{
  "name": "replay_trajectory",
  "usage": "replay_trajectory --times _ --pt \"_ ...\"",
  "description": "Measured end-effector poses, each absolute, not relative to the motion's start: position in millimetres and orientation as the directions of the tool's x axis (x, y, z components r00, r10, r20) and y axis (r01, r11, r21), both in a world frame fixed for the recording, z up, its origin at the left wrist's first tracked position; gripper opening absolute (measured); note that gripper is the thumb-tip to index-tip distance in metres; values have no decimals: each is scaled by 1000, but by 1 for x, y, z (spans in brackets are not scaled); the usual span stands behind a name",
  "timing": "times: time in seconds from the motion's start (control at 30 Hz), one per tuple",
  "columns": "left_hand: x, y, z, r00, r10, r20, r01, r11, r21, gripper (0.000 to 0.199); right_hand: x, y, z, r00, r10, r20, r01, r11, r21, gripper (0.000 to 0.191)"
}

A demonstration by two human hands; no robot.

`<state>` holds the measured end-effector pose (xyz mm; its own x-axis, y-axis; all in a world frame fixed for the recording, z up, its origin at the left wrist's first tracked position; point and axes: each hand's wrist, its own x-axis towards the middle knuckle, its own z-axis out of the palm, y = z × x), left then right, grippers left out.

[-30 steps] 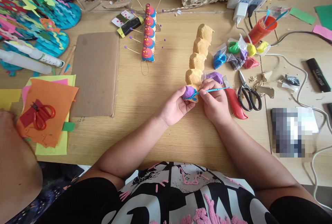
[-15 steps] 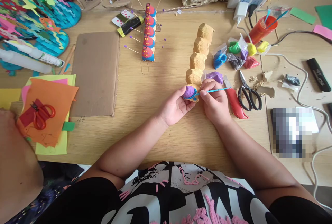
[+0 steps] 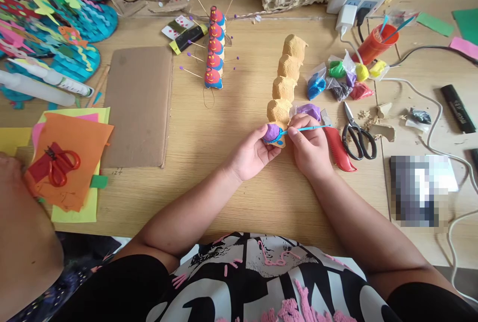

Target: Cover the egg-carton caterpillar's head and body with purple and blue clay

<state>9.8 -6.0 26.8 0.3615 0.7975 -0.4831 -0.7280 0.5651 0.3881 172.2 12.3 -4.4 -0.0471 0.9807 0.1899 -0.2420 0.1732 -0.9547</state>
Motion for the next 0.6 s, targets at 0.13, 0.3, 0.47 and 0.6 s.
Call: replay_trajectory --times 0.13,0.3,0.47,0.6 --pt "10 -6 27 361 795 -487 -724 568 391 21 172 12 -3 -30 984 177 -273 163 -948 26" --pt "11 -6 29 346 782 -518 -716 577 393 21 170 12 -2 -21 989 148 -333 132 -934 24" --pt "11 -6 29 357 789 -500 -721 573 390 18 169 12 -2 -15 993 118 -337 106 -935 28" --pt "11 -6 30 352 780 -518 -714 582 390 17 168 12 0 -3 997 83 -358 76 -930 34"
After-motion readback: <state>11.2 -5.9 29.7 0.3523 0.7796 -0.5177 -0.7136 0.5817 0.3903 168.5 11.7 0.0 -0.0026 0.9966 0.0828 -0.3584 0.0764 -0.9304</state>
